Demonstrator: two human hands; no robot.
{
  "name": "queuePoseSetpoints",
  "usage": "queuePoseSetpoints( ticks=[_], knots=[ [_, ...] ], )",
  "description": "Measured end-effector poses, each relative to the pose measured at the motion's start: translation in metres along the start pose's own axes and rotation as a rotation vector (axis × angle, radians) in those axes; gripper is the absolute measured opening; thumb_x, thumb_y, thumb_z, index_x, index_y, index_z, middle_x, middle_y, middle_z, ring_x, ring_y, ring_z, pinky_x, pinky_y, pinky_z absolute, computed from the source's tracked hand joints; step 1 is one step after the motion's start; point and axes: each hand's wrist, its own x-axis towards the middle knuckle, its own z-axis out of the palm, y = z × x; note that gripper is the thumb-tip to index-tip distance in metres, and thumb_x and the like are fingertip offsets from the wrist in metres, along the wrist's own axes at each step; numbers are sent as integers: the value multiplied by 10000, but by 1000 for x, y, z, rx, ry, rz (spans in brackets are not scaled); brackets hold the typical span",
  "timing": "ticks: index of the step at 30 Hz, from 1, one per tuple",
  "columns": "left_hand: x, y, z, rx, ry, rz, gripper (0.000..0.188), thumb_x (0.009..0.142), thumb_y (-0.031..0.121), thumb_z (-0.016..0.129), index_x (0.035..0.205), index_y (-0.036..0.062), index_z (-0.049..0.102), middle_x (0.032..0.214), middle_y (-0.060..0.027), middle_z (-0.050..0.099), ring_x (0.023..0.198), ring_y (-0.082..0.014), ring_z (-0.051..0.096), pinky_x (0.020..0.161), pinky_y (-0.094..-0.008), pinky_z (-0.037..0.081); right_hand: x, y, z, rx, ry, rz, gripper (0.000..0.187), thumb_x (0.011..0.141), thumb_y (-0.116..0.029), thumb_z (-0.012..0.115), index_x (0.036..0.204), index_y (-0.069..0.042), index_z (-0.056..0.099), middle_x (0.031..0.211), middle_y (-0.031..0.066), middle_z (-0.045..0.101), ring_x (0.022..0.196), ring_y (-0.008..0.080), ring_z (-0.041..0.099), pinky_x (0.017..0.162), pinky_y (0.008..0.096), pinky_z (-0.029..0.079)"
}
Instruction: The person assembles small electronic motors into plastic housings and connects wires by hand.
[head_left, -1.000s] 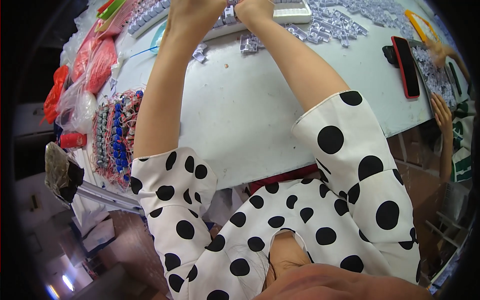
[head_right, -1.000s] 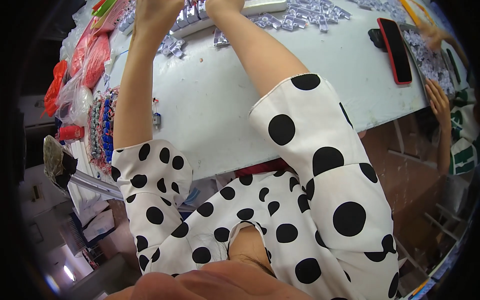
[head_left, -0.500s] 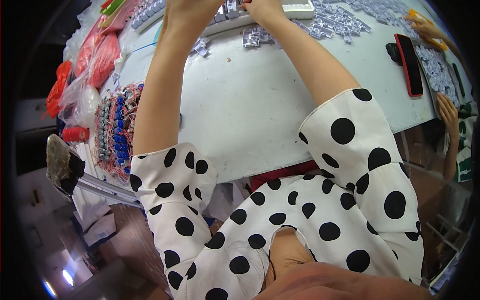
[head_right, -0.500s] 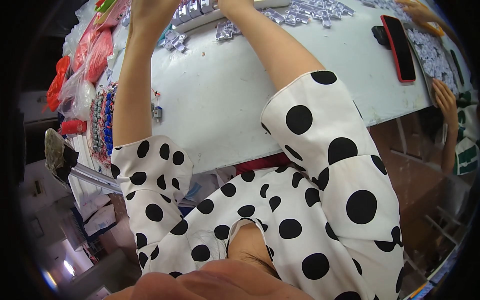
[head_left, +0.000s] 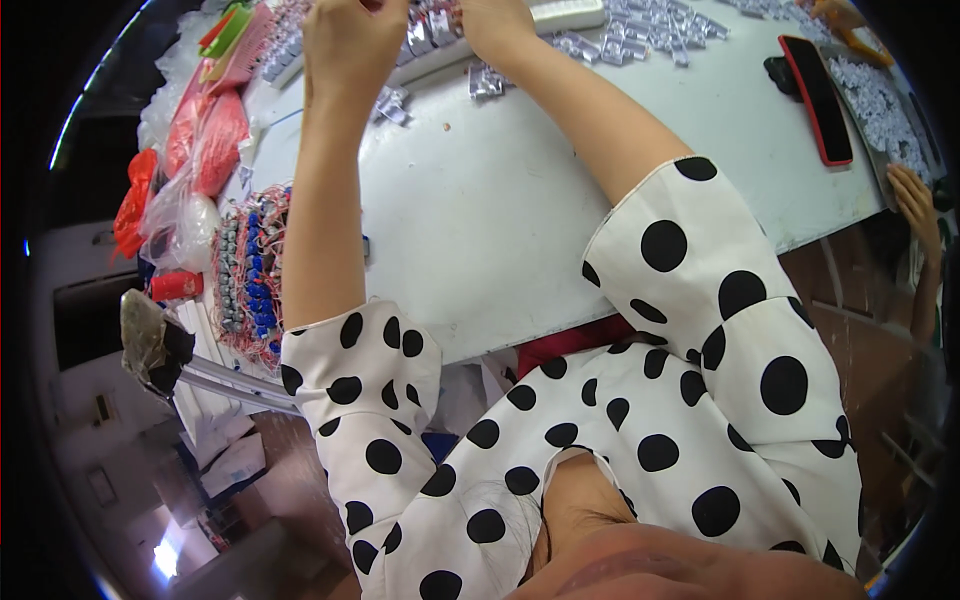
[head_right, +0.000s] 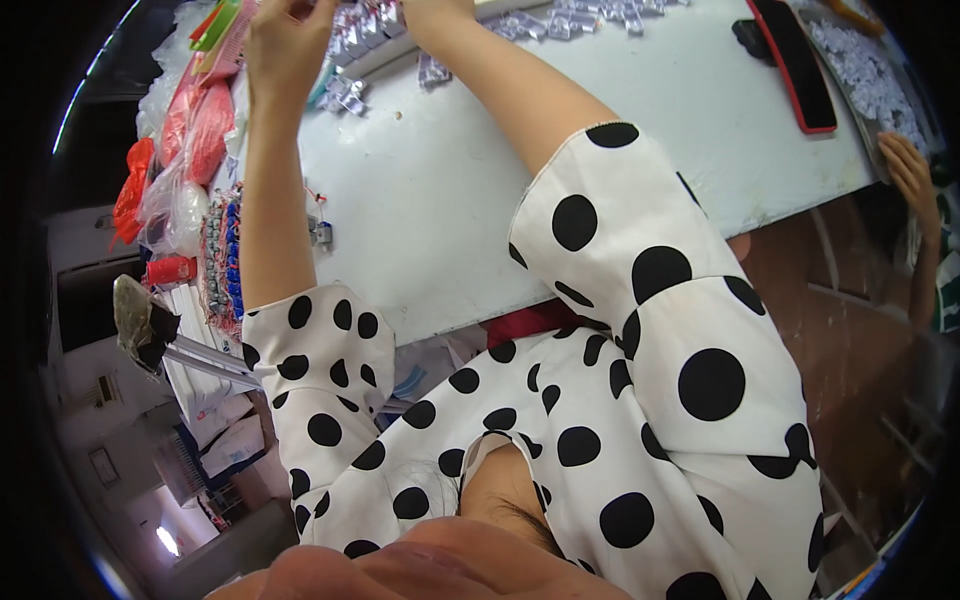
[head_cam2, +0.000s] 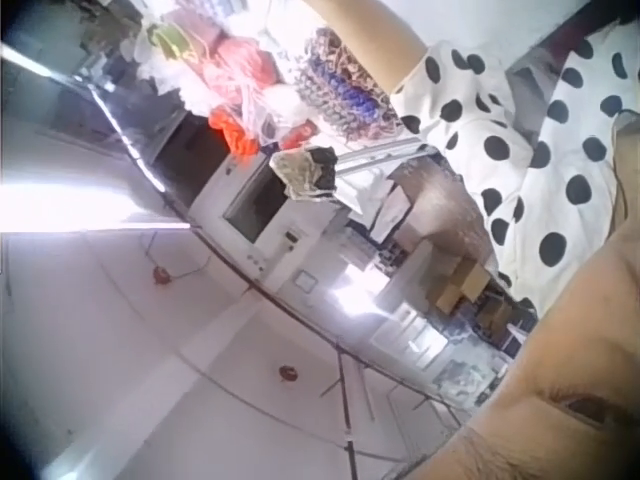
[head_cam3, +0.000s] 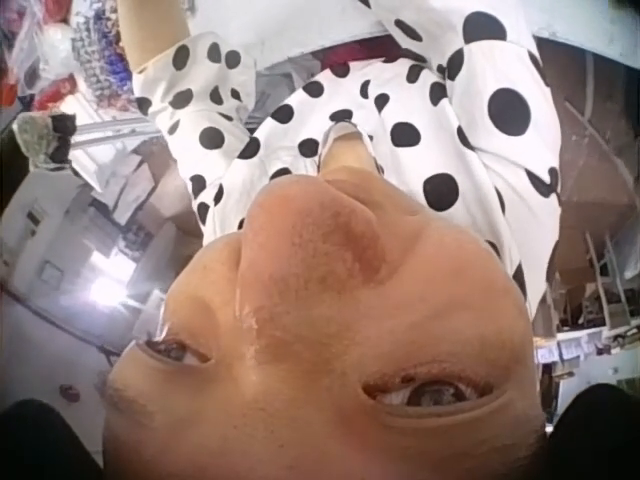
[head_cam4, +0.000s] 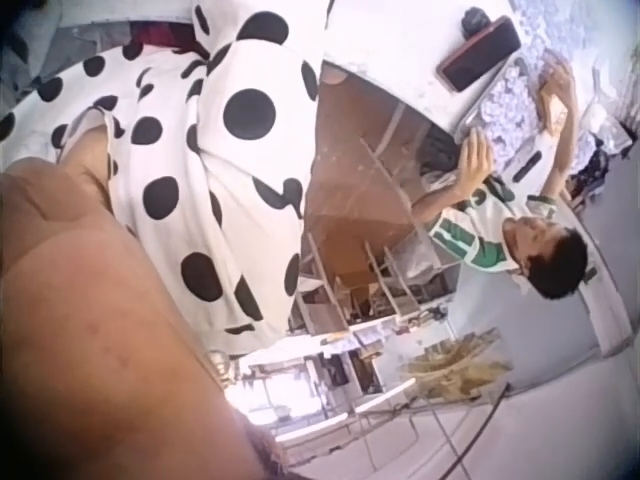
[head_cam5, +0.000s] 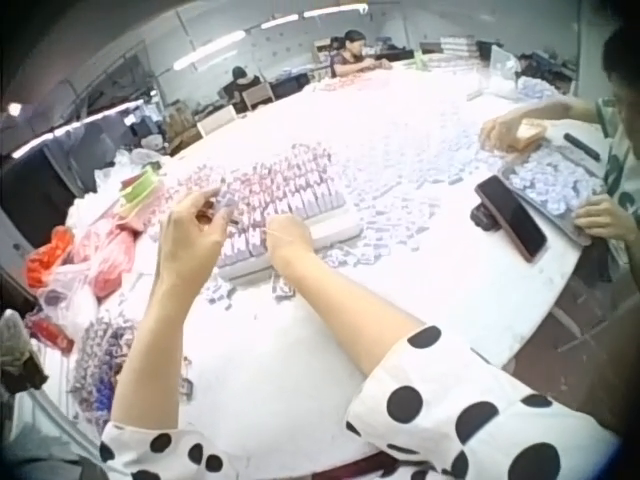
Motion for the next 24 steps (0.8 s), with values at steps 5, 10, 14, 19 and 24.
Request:
queuePoseSetpoints(
  ticks=[5,10,14,19,24],
  knots=[
    [7,-2,10,41,-16,-35,326,841,108,735,1131,-36,699,942,-198,700,786,-266,682,729,-354,538,13,42,2,155,-68,38,277,808,-276,790,1029,-111,767,923,127,740,865,307,706,781,390,545],
    [36,-28,1,-875,-255,-32,338,858,159,716,1135,-34,705,849,-208,716,757,-261,699,694,-370,537,23,68,-8,465,-94,-38,289,798,-140,797,1076,-71,754,983,104,766,882,225,732,807,331,564],
    [57,-3,35,-8,-29,-151,338,857,163,708,1135,-29,706,854,-192,725,775,-284,708,719,-376,546,19,89,-37,429,-162,13,271,817,-111,771,1081,-51,755,994,105,766,865,198,733,813,313,568],
    [60,-32,32,115,74,-60,348,857,175,717,1144,-21,707,869,-198,727,798,-305,709,754,-394,545,12,23,-85,364,-492,-24,223,838,-153,760,1018,-23,760,901,77,759,815,177,721,783,305,564],
    [58,3,38,31,79,-84,367,845,181,741,1150,-18,695,883,-211,727,817,-335,706,772,-402,546,43,16,-84,644,-469,25,149,817,-10,685,942,6,764,809,142,734,675,209,700,640,357,575]
  ],
)
